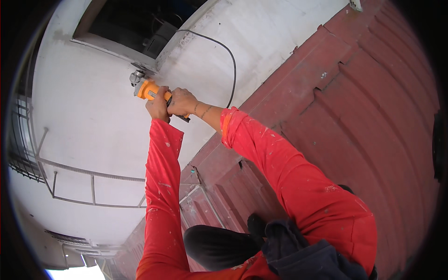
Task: The person uses an angle grinder to cut a rectangular opening in the ceiling from the outside, then moves inside to continue cutting the edges. They then use a hammer and chisel to break away the remaining material and clear the opening.
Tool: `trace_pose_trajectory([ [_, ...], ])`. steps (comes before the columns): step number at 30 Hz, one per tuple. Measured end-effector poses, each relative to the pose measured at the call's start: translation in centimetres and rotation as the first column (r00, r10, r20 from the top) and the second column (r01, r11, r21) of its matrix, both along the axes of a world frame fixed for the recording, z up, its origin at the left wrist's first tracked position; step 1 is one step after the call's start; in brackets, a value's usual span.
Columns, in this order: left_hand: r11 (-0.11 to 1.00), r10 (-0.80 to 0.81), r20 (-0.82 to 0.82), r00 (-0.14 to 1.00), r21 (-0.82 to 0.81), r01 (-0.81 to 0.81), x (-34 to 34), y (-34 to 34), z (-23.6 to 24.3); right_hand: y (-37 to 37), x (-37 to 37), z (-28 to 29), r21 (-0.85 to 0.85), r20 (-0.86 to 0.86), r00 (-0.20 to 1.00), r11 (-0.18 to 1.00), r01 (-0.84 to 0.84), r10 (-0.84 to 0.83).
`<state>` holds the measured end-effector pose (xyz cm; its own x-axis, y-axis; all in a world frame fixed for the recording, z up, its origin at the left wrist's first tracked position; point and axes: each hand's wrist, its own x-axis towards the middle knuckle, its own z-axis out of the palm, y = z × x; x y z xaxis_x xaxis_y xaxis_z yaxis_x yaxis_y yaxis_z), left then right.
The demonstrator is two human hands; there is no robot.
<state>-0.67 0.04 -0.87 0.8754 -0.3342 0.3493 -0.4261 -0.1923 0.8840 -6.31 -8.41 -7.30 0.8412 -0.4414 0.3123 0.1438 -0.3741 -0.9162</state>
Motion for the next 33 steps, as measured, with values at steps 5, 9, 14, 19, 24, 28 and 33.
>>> trace_pose_trajectory([
  [5,1.0,0.007,-0.001,1.0,0.006,-0.007,0.33,0.05,0.08,0.28,0.08,-0.03,-0.012,0.016,0.998,0.998,0.062,-0.062],
  [9,1.0,0.0,-0.01,1.0,0.029,0.0,0.1,0.09,0.08,0.43,0.37,-0.25,-0.003,0.011,0.999,0.999,0.05,-0.05],
  [14,1.0,0.006,-0.029,1.0,0.029,-0.005,-0.13,0.16,0.07,0.24,0.49,-0.3,-0.001,0.026,0.997,0.997,0.071,-0.071],
  [19,0.999,0.008,-0.026,1.0,0.046,-0.007,0.14,0.18,0.03,0.03,0.53,-0.18,0.0,-0.004,0.999,0.999,0.038,-0.038],
  [24,1.0,-0.015,-0.027,1.0,0.026,0.016,0.04,0.1,0.06,0.22,0.23,-0.12,0.002,0.02,0.998,0.998,0.062,-0.062],
  [28,1.0,-0.001,-0.038,0.999,-0.013,0.0,-0.38,-0.02,0.27,0.24,-0.1,0.01,0.018,0.003,0.999,0.999,0.049,-0.049],
  [33,1.0,0.016,-0.067,0.998,0.011,-0.015,-0.64,-0.04,0.44,0.02,0.16,0.08,0.015,-0.021,1.0,1.0,0.02,-0.02],
])
